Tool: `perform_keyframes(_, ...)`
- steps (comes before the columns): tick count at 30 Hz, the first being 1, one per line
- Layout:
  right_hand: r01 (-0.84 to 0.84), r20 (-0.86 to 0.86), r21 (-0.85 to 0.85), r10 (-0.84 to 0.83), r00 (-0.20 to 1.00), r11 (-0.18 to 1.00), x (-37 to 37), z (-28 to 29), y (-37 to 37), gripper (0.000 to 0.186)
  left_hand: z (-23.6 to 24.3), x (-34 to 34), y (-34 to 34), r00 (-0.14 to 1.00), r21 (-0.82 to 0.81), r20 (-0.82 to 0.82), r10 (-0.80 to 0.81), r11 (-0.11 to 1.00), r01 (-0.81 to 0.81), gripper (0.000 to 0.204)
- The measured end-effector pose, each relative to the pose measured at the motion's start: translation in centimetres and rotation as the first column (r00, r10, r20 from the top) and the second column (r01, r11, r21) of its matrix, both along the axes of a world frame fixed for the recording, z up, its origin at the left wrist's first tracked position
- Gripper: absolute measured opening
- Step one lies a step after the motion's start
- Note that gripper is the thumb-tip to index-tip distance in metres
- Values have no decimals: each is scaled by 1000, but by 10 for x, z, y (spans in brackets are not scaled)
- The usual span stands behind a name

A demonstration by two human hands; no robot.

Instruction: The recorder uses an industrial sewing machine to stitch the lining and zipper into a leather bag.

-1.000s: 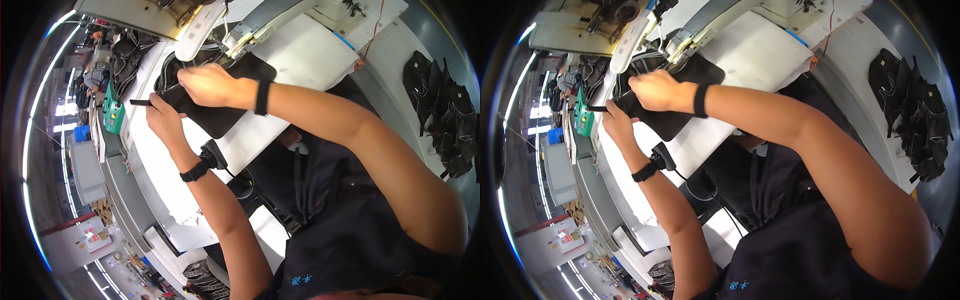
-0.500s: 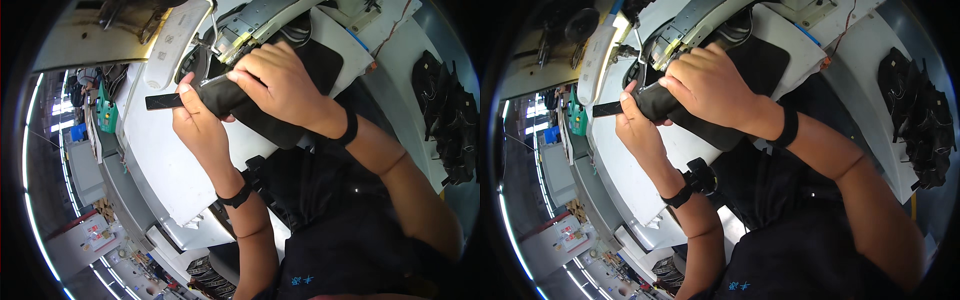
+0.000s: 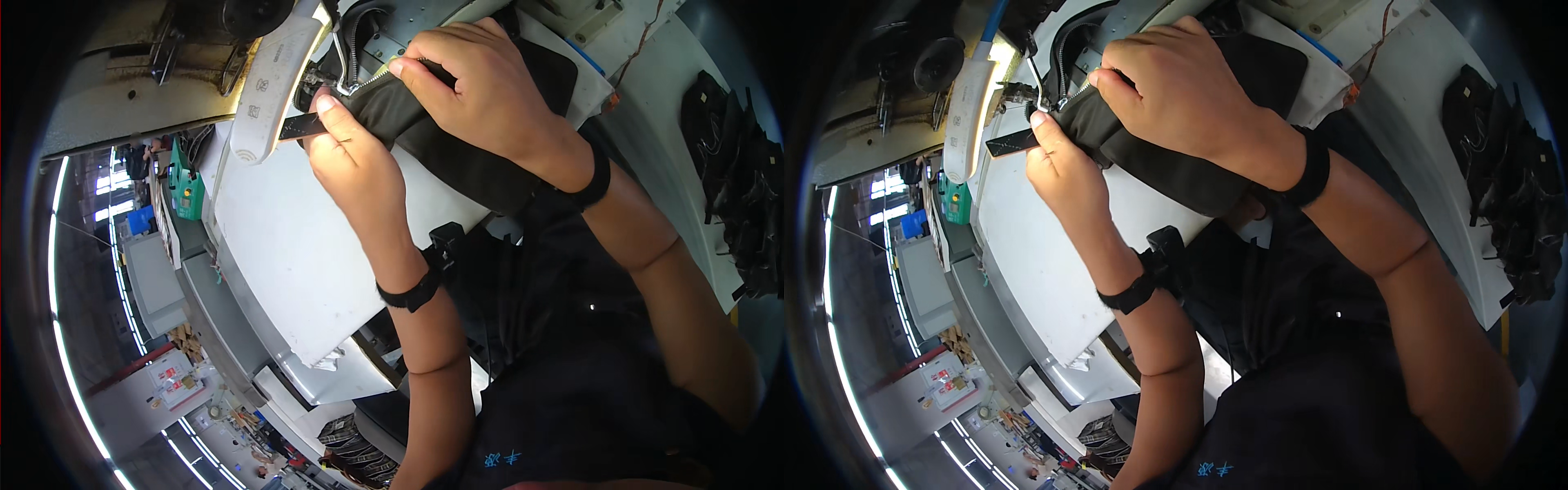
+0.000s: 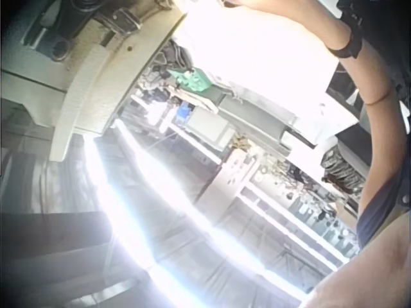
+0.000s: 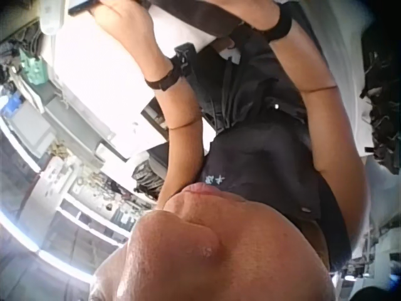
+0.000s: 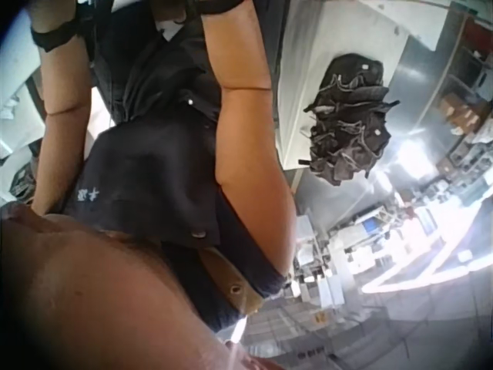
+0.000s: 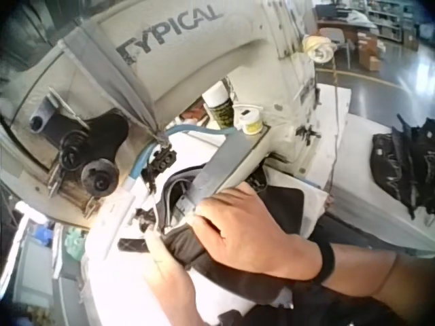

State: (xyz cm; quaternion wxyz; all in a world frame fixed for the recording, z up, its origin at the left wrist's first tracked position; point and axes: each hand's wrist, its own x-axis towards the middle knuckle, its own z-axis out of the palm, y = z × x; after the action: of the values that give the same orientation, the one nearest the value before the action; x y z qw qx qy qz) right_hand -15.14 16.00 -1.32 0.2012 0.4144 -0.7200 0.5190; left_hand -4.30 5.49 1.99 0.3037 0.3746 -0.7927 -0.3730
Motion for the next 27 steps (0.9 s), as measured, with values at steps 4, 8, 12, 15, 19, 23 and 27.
perform_keyframes(4,29,-64,-39,-32,997,999,-4,2,2,19,-8,-13,5,992,-52,-123,12,998,-19,56)
perform_keyframes(8,-64,4,110,64,998,992,-11,17,18,16,-1,-14,23,975,147,-211,63,989,-32,59)
perform_keyframes(12,-17,-31,-10,17,999,1000,-4,24,11,22,5,-19,23,961,219,-239,138,972,-85,55)
perform_keyframes(15,-58,-9,28,58,998,998,-5,26,14,18,3,-20,23,957,246,-247,150,965,-88,55)
perform_keyframes(19,-77,-97,20,78,992,997,-10,25,13,17,3,-9,14,967,246,-225,123,967,-66,45)
perform_keyframes(23,-50,-276,50,62,959,997,-18,33,21,14,11,9,-3,906,202,-419,-54,968,151,13)
perform_keyframes(27,-360,-313,-40,330,891,932,-42,34,-12,16,6,15,-26,858,317,-486,-163,883,347,17)
